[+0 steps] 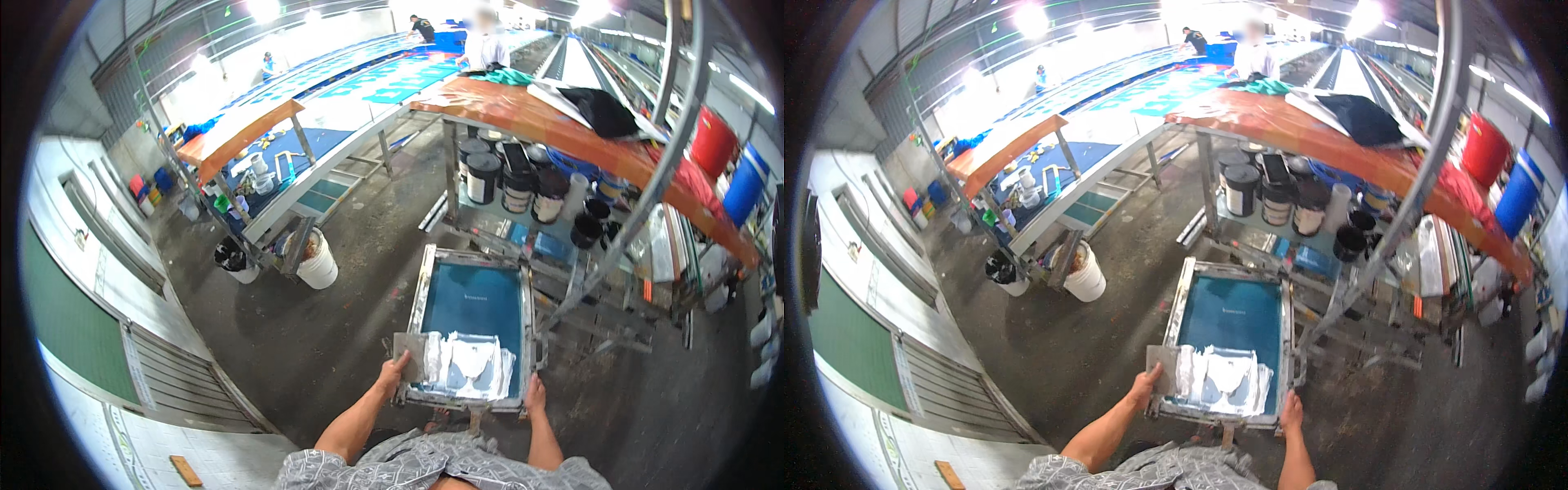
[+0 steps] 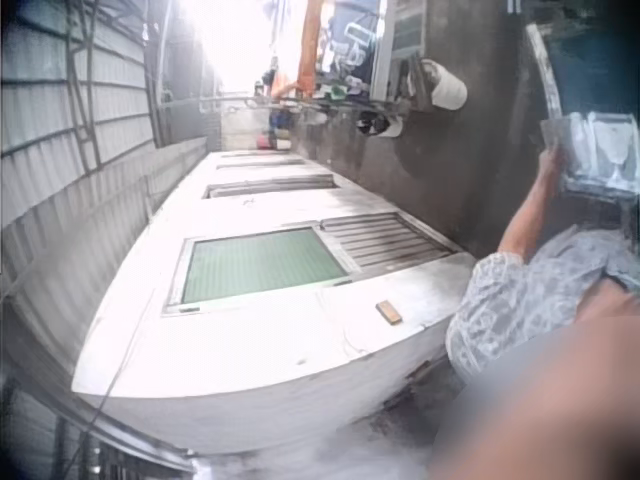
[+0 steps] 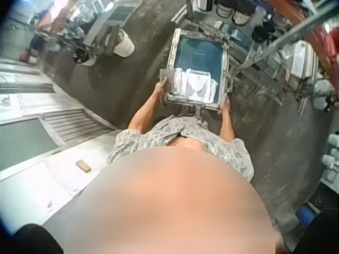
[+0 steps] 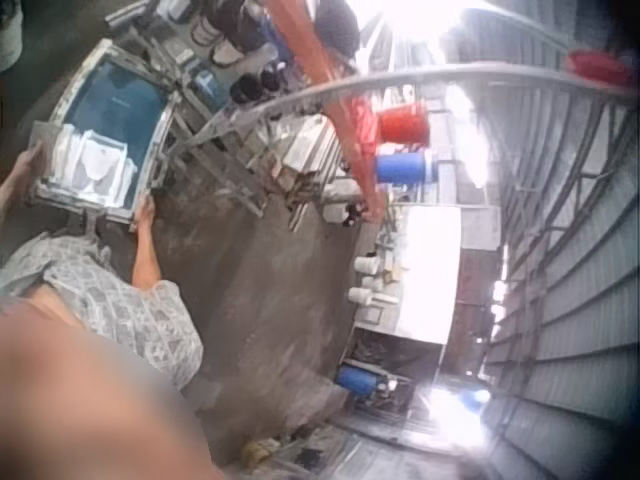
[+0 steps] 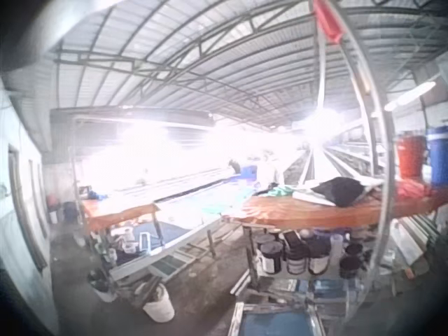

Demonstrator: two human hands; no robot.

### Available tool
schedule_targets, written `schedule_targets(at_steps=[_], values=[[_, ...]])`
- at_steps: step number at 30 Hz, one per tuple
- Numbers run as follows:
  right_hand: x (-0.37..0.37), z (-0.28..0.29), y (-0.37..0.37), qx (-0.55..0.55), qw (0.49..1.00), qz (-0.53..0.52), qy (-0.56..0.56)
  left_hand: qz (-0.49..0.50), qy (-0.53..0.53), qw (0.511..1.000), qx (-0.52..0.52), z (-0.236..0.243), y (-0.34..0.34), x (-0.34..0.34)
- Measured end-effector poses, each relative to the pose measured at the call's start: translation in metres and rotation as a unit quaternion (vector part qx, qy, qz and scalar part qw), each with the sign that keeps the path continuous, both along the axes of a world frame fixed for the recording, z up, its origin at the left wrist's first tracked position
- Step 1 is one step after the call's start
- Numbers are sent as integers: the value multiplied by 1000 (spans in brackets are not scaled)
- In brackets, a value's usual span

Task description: The person applies white ink to a screen-printing frame using a squeegee, repeatedly spreading it across the mesh. They then walk to a nearby table, scoop more ink from a container into the frame, and return to continue spreading the ink. The person moves the frame to another area and places it on a stand.

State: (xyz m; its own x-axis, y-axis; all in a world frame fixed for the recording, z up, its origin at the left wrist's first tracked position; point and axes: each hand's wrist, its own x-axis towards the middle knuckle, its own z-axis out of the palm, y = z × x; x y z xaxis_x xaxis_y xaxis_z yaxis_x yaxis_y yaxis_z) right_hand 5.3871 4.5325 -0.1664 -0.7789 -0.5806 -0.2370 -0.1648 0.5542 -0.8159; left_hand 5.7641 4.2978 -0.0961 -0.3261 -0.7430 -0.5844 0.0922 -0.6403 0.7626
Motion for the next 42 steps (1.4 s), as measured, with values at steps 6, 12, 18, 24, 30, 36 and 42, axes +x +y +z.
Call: schedule_targets(at_steps=[6, 12, 18, 24, 30, 36, 42], values=[[-31, -74, 4, 79, 997, 2, -12, -50, 67, 989, 122, -51, -17, -5], [-30, -62, 3, 154, 987, -38, -6, -132, 32, 979, 150, -87, -18, 20], [45, -33, -86, 228, 966, -77, 94, -175, 34, 970, 167, -83, -55, 87], [113, -17, -178, 247, 962, 66, 93, -180, 24, 983, 6, -70, -61, 60], [151, -46, -211, 283, 943, 161, 72, -109, 48, 991, -64, -89, -29, 32], [227, -21, -250, 324, 914, 220, 103, -47, -3, 999, 9, -24, -63, 149], [351, 42, -333, 352, 877, 297, 139, 38, -46, 998, 19, -2, -72, 348]])
